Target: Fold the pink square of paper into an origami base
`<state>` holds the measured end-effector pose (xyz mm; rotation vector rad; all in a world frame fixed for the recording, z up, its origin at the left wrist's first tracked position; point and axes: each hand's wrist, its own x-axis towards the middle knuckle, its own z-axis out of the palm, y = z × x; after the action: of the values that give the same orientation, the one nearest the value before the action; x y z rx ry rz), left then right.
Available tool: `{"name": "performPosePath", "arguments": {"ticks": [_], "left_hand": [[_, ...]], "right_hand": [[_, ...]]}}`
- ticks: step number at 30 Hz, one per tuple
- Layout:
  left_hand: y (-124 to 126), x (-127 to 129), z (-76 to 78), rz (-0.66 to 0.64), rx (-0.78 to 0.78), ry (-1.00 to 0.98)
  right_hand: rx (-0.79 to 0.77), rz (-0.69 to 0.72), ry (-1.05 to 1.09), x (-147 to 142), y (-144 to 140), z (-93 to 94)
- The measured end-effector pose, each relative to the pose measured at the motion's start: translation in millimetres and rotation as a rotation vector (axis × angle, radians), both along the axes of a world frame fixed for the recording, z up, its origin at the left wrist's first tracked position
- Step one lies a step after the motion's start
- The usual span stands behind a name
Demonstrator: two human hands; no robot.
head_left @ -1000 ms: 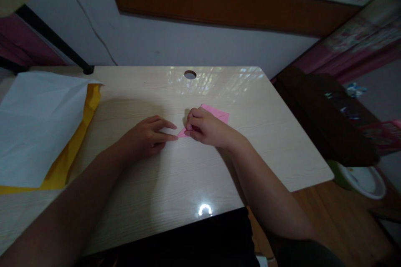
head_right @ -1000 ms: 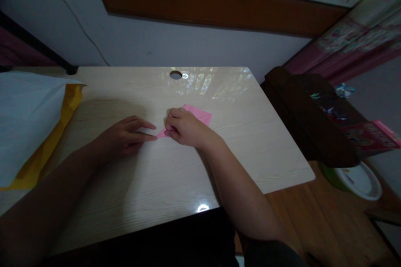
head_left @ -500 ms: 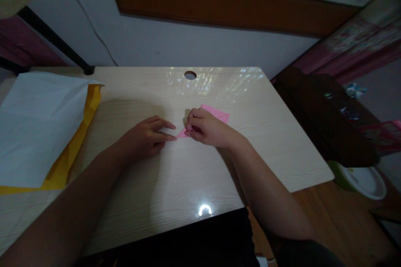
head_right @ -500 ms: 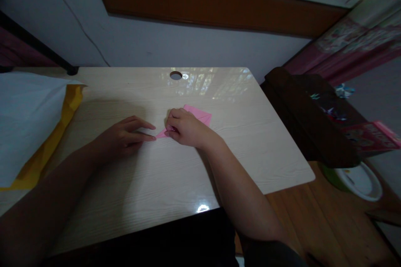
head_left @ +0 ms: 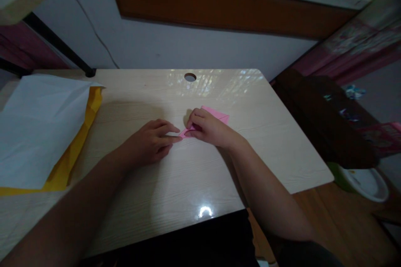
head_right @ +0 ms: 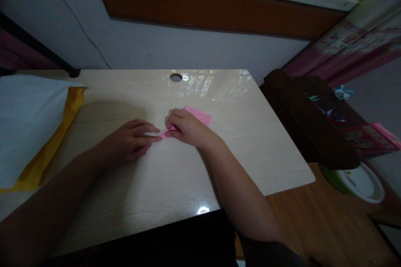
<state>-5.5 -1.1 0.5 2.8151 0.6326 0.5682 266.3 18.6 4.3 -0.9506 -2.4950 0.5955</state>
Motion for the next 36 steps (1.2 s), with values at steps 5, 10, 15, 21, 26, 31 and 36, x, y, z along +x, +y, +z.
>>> {"name": "performPosePath", "arguments": {"ticks": [5,10,15,21,26,31,36], "left_hand": [[1.5,-0.7,-1.7,0.061,0.066,0.018],[7.5,-6.9,-2.8,0.177,0.072,0.032],[12.3,-12.7,-4.2,0.292,0.07,0.065],[11.4,-9.5,-3.0,0.326,0.136,0.048],[4.0,0.0,-4.2,0.196,0.135,0.032],[3.5,2.0,-16.2,0.113,0.057,0.087],[4.9,0.5,-18.5,0.128,-0.008,0.098]], "right_hand": [[0.099,-0.124,0.077,12.6,5.2,1.7],[0.124,-0.281,0.191,25.5,5.8,8.6],[0.007,-0.117,0.167,25.3,10.9,-2.9],[-0.041,-0.111,0.125,13.0,9.6,-10.0],[-0.052,-0.09,0.113,-0.4,4.3,-6.2],[-0.018,-0.076,0.102,-5.1,4.8,-8.9],[0.034,-0.078,0.106,1.5,7.2,-10.8]]}}
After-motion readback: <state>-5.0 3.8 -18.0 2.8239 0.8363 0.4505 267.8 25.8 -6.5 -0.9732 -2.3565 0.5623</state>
